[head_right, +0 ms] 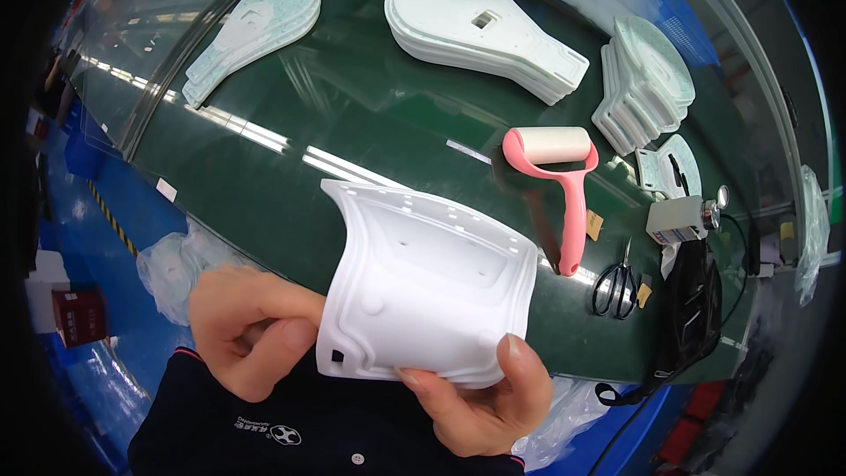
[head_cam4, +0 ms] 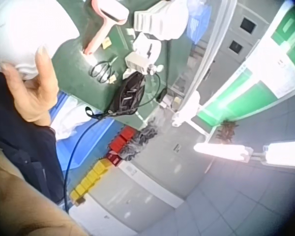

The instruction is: The person repeatedly picks up white plastic components with a green pattern from a stack on a green workbench. They use a pink lint roller to roll over the patterned surface and the edges of each component, then place the finished item back onto the stack. The process is repeated for multiple units.

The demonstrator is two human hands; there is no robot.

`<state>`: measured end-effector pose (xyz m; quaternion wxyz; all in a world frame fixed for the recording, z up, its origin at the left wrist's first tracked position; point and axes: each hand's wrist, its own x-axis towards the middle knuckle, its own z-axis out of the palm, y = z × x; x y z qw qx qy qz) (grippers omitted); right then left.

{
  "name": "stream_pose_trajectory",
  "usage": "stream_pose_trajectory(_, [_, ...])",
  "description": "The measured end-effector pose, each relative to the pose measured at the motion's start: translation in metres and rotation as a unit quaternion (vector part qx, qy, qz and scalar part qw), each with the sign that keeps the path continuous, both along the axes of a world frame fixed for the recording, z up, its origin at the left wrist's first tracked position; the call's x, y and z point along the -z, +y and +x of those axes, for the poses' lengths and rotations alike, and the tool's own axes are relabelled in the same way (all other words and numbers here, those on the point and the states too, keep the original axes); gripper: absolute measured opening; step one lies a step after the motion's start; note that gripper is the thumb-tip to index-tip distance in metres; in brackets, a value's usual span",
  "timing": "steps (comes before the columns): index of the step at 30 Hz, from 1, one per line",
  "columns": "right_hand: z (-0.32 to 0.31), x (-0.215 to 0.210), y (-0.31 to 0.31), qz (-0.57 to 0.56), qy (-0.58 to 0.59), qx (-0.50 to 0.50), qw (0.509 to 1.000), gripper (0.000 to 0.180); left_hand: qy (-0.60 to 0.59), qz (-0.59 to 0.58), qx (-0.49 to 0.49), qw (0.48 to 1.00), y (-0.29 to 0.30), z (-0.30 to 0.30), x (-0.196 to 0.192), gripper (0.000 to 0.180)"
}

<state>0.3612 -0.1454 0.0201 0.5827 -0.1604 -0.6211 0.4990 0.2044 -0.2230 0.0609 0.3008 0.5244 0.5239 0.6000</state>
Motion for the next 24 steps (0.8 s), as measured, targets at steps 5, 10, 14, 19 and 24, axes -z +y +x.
stream_pose_trajectory(5, [-0.001,0.002,-0.001,0.022,0.007,-0.009,1.000,0.068,-0.032,0.013,-0.006,0.999,-0.003,0.003,0.005,0.018])
stream_pose_trajectory(10, [0.000,0.002,0.001,-0.024,0.019,-0.017,0.999,0.065,-0.052,0.066,0.012,0.996,0.008,0.013,0.017,0.030])
stream_pose_trajectory(14, [0.002,-0.008,0.017,0.028,-0.115,0.041,0.992,0.045,0.040,-0.015,0.013,0.999,0.010,0.011,0.003,0.031])
stream_pose_trajectory(19, [0.029,-0.020,0.063,-0.158,-0.170,0.104,0.967,0.030,-0.176,-0.048,-0.012,0.983,0.013,0.015,0.009,0.023])
stream_pose_trajectory(24, [0.091,0.048,0.172,-0.021,-0.478,0.297,0.826,0.030,-0.189,-0.050,-0.002,0.981,0.012,0.020,0.007,0.022])
